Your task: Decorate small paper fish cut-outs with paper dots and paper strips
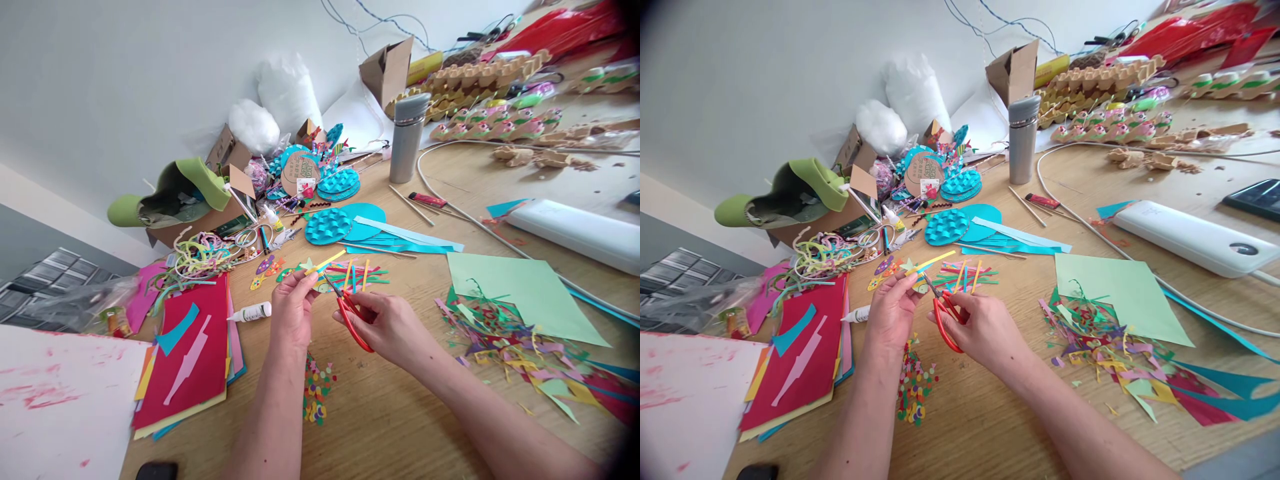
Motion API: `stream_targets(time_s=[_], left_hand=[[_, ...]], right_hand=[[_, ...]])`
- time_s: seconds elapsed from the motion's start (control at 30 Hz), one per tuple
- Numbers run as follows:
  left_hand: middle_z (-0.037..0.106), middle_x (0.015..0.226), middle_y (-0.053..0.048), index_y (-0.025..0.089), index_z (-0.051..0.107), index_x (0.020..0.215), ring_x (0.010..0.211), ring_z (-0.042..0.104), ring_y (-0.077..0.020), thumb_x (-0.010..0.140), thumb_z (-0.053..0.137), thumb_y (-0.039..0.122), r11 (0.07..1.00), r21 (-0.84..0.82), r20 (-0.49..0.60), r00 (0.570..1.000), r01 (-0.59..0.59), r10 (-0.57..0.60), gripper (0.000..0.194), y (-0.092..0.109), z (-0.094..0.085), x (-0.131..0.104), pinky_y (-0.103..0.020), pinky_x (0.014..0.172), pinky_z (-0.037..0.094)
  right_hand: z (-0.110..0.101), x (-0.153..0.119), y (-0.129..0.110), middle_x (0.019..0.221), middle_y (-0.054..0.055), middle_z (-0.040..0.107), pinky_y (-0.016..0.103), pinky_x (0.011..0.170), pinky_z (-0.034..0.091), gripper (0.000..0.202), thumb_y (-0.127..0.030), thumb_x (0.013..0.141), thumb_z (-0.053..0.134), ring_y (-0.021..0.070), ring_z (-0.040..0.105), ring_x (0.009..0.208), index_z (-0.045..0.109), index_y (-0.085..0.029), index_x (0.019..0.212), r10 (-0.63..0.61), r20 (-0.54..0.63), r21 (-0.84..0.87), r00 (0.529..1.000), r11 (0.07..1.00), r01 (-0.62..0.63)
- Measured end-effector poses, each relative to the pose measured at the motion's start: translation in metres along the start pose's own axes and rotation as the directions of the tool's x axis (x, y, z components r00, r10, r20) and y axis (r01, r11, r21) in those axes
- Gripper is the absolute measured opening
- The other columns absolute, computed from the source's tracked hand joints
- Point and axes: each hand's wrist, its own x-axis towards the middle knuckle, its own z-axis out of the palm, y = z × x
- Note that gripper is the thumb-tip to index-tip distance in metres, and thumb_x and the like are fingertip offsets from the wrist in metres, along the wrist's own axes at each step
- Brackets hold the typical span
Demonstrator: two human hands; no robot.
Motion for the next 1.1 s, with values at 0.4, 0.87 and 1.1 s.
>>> stream_targets(time_s=[0.4,0.87,1.1], left_hand=[[0.07,0.069,-0.001,0.014,0.068,0.064,0.067,0.065,-0.0109,0.051,0.083,0.017,1.0,0.007,0.033,0.999,0.011,-0.012,0.02,0.0008,0.0019,-0.001,-0.023,0.069,0.05],[0.071,0.075,-0.003,0.014,0.069,0.069,0.07,0.066,-0.0139,0.053,0.083,0.02,0.999,0.032,0.06,0.998,0.029,-0.031,0.022,-0.0033,0.0003,-0.0002,-0.027,0.07,0.05],[0.071,0.074,-0.002,0.014,0.069,0.068,0.069,0.065,-0.0125,0.053,0.082,0.019,0.999,0.027,0.054,0.998,0.037,-0.039,0.021,-0.0023,0.0014,-0.0018,-0.025,0.07,0.05]], right_hand=[[-0.0001,-0.0005,-0.0001,0.054,-0.002,0.049,0.022,0.052,0.027,0.036,-0.048,0.087,0.052,0.0091,0.039,0.05,0.054,-0.019,0.065,-0.007,-0.008,-0.012,1.0,1.0,0.007],[0.0005,-0.0002,0.0021,0.055,-0.002,0.05,0.022,0.051,0.028,0.033,-0.044,0.087,0.052,0.0087,0.04,0.05,0.056,-0.018,0.066,0.008,-0.015,0.006,1.0,1.0,-0.008],[-0.0008,0.0002,-0.0001,0.053,-0.003,0.048,0.022,0.048,0.027,0.036,-0.046,0.087,0.054,0.0081,0.038,0.048,0.056,-0.018,0.065,0.013,0.001,0.067,1.0,0.998,-0.013]])
